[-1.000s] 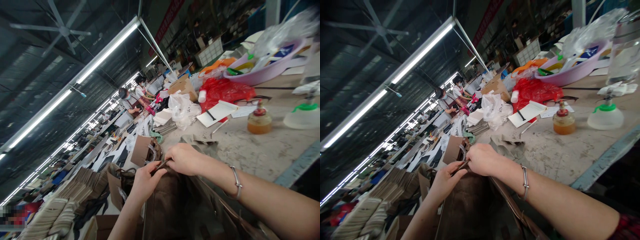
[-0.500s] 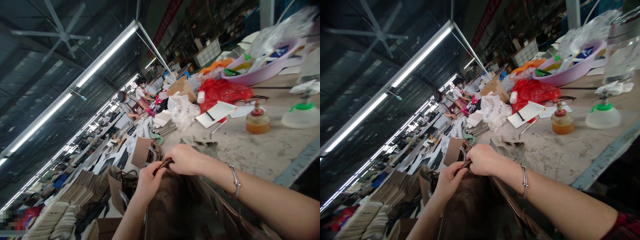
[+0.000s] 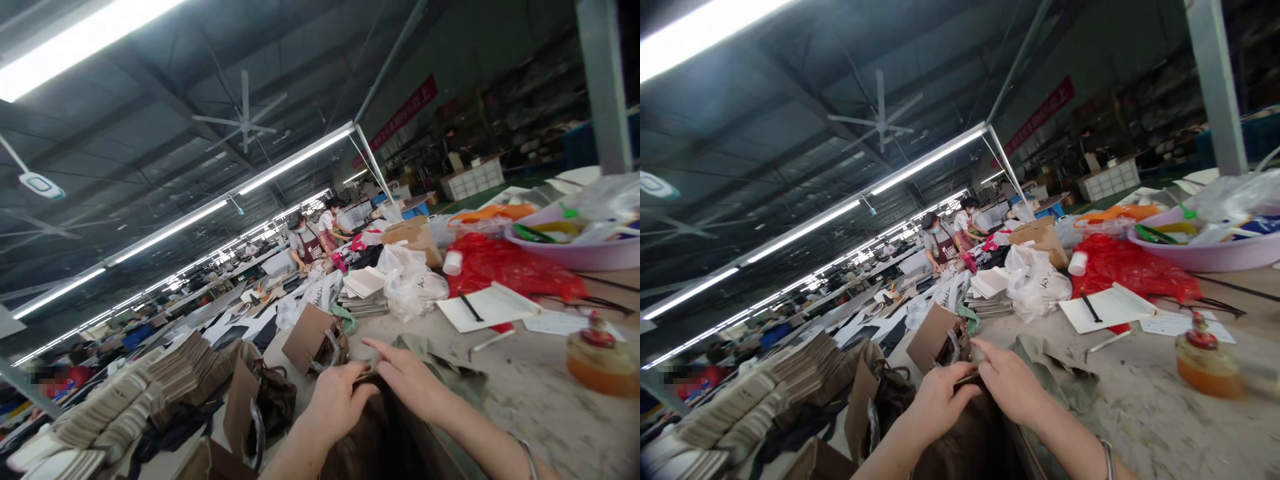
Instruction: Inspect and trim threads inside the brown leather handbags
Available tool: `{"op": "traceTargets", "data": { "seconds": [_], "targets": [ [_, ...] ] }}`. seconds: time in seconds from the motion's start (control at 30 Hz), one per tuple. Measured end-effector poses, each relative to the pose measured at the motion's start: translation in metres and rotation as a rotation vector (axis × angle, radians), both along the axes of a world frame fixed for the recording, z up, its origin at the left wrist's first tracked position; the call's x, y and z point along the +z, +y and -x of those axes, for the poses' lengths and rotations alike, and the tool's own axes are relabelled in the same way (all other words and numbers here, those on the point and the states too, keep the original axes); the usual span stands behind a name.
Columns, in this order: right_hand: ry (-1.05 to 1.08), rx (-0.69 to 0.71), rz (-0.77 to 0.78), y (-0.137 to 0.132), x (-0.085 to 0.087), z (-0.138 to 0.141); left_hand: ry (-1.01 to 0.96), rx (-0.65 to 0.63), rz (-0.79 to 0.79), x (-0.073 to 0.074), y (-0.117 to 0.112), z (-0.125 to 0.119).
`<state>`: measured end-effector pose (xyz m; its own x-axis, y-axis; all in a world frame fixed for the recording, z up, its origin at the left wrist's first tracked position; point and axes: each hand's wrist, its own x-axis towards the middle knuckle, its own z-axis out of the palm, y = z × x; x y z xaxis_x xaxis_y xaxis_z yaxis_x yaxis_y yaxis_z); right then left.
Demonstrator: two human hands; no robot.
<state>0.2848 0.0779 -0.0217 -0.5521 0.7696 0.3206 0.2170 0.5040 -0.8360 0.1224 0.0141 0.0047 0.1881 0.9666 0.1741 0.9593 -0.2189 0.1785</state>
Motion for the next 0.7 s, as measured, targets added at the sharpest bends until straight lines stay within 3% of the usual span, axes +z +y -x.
{"op": "traceTargets", "data": {
  "seconds": [0.17, 0.27, 0.37, 0.57, 0.7],
  "targets": [
    [0.073, -0.095, 0.067, 0.002, -0.011, -0.003, 0.006, 0.006, 0.01, 0.001, 0.006, -0.005],
    [0.109, -0.155, 0.092, 0.006, -0.026, -0.013, 0.047, 0.008, -0.008, 0.001, 0.01, -0.007],
    [0.196, -0.195, 0.214, 0.006, -0.048, -0.032, 0.051, 0.023, -0.028, 0.002, 0.01, -0.006],
    [0.33, -0.372, 0.442, -0.017, -0.092, -0.072, -0.028, -0.01, 0.017, 0.0, 0.008, 0.008],
    [0.431, -0.478, 0.533, -0.04, -0.111, -0.089, -0.085, 0.062, -0.031, 0.0, 0.002, 0.018]
  ]
}}
